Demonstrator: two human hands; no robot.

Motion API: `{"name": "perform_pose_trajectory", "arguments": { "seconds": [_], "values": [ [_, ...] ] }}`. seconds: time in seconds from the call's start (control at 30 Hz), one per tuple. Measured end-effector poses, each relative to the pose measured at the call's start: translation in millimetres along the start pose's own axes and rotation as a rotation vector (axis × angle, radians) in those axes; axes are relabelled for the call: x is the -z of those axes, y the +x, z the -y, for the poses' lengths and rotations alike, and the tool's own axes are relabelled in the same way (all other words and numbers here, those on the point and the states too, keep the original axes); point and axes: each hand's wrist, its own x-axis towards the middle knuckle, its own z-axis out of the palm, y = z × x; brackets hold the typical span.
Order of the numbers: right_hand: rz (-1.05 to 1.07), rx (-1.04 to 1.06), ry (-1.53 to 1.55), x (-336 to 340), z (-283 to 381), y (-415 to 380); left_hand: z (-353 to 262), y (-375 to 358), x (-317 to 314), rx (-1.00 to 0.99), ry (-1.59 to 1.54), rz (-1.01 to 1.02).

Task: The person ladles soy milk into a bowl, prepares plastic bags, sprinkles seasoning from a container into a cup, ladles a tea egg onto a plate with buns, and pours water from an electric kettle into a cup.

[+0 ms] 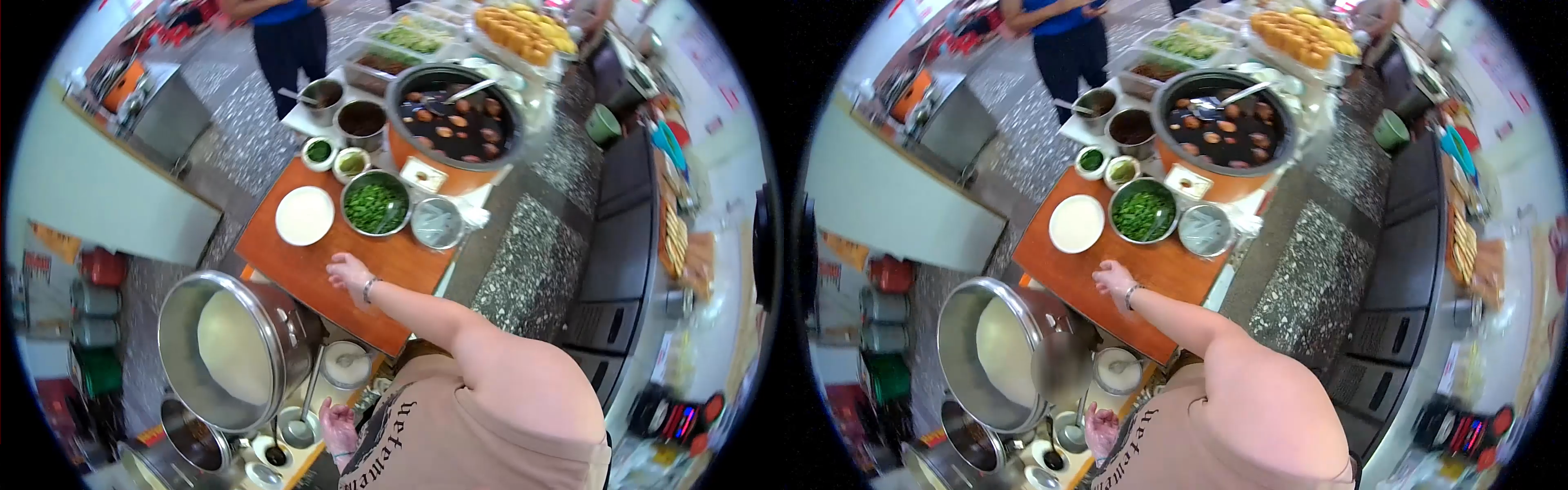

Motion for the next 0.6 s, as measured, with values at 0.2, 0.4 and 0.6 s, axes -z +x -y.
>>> {"name": "perform_pose_trajectory", "arguments": {
  "seconds": [0.2,0.4,0.6],
  "values": [
    [0.177,0.057,-0.468,49,-12,-124,-35,0,-10,0.06,0.23,0.209],
    [0.069,0.286,-0.344,77,-106,-279,-18,4,12,0.17,0.484,0.641],
    [-0.025,0.356,-0.395,104,-170,-461,63,-91,-8,0.177,0.851,1.287]
  ]
}}
